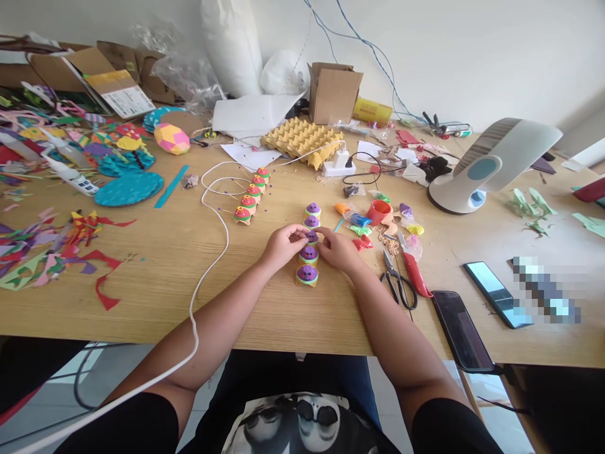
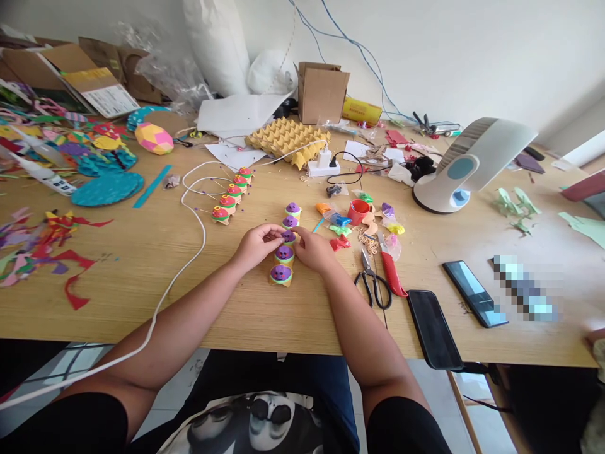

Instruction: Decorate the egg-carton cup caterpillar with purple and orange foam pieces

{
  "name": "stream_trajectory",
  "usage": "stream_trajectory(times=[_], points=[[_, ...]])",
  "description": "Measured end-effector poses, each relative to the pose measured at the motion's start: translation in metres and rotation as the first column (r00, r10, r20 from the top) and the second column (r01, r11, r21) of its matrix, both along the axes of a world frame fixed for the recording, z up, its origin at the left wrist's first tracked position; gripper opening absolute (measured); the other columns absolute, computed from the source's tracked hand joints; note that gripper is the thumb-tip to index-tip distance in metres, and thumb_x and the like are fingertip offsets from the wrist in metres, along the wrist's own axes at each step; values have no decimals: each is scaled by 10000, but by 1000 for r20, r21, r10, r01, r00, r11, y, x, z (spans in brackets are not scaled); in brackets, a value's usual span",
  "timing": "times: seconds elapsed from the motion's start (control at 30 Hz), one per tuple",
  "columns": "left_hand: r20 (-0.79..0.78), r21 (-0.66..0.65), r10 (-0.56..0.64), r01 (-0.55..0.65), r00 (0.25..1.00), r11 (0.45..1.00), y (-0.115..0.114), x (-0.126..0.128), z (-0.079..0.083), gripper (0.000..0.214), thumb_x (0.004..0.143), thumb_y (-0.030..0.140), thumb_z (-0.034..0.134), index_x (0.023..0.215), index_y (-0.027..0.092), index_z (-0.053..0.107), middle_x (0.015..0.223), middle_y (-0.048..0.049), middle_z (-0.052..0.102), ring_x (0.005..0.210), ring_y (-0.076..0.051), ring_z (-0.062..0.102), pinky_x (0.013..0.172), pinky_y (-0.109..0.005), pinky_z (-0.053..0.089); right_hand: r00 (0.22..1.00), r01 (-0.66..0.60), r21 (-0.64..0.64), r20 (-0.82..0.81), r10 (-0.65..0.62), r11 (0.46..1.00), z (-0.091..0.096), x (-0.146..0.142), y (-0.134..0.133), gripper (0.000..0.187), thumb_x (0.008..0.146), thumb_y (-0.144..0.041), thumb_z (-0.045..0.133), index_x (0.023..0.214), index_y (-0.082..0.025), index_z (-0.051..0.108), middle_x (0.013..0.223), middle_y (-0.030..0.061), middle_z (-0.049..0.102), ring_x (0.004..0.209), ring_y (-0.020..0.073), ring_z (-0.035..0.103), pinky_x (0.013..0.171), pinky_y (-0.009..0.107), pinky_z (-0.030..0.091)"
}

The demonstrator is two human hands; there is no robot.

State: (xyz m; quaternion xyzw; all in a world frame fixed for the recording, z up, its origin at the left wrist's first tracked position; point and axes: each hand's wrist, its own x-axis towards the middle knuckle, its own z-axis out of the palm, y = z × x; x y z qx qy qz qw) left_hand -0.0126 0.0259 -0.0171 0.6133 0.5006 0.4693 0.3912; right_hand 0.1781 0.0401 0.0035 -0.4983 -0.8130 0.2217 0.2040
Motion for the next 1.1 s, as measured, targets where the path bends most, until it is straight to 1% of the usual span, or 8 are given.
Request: stream_trajectory(times=[0.33, 0.43, 0.6, 0.73, 0.83, 0.9, 1.03, 1.1], points=[[-4, -8, 5, -5, 1000, 1000, 3, -3, -7, 307, 768, 286, 726, 1060, 199, 691, 795, 5, 631, 746, -123, 580, 716, -240, 472, 1000, -7, -28, 8, 7, 1000, 5, -1, -2, 425, 869, -199, 537, 1283, -234, 623, 692, -17, 637, 601, 129, 521, 558, 242, 292], [8, -15, -4, 4, 1000, 1000, 5, -6, -9, 331, 764, 288, 736, 1080, 203, 683, 823, 2, 632, 770, -125, 587, 744, -247, 478, 1000, -18, -48, -25, 17, 999, 4, 0, -1, 432, 864, -194, 529, 1283, -229, 626, 671, -26, 611, 598, 126, 515, 560, 239, 302], [33, -53, -34, 36, 999, 998, 7, -15, -9, 384, 742, 262, 745, 1115, 199, 674, 914, -21, 651, 858, -145, 617, 838, -286, 501, 989, -55, -112, -145, 38, 992, -3, 3, 4, 446, 856, -189, 524, 1288, -206, 635, 623, -47, 533, 576, 115, 485, 574, 237, 324], [25, -43, -3, 4, 1000, 999, 7, -18, -7, 335, 773, 296, 719, 1088, 187, 694, 987, -50, 678, 930, -164, 631, 896, -315, 510, 978, -80, -155, -203, 48, 985, -5, 5, 7, 428, 862, -232, 552, 1276, -170, 645, 610, -52, 492, 570, 112, 452, 568, 237, 320], [46, -54, 13, -10, 999, 998, 6, -17, -5, 352, 779, 335, 725, 1089, 170, 699, 1031, -70, 697, 974, -178, 645, 927, -332, 515, 971, -101, -165, -229, 61, 981, -4, 6, 7, 413, 874, -271, 563, 1257, -146, 656, 600, -54, 477, 570, 110, 430, 571, 239, 315], [63, -74, -16, 21, 998, 997, 5, -18, -4, 378, 771, 362, 741, 1093, 167, 703, 1072, -82, 712, 1004, -191, 657, 944, -346, 517, 966, -125, -168, -245, 82, 978, -3, 7, 6, 415, 877, -295, 574, 1253, -140, 661, 595, -56, 465, 569, 108, 419, 572, 241, 307], [80, -126, -167, 176, 983, 976, 5, -19, -3, 427, 743, 395, 781, 1097, 169, 707, 1127, -96, 735, 1007, -215, 689, 957, -378, 526, 961, -139, -194, -263, 85, 971, -1, 9, 6, 438, 857, -306, 610, 1257, -137, 666, 617, -52, 475, 577, 105, 425, 565, 240, 293], [59, -135, -205, 211, 977, 968, 5, -20, -2, 432, 733, 401, 792, 1090, 170, 712, 1118, -96, 744, 991, -219, 699, 951, -382, 530, 957, -138, -208, -278, 76, 968, -1, 10, 6, 443, 852, -338, 627, 1241, -131, 677, 627, -46, 483, 579, 106, 425, 560, 240, 291]])
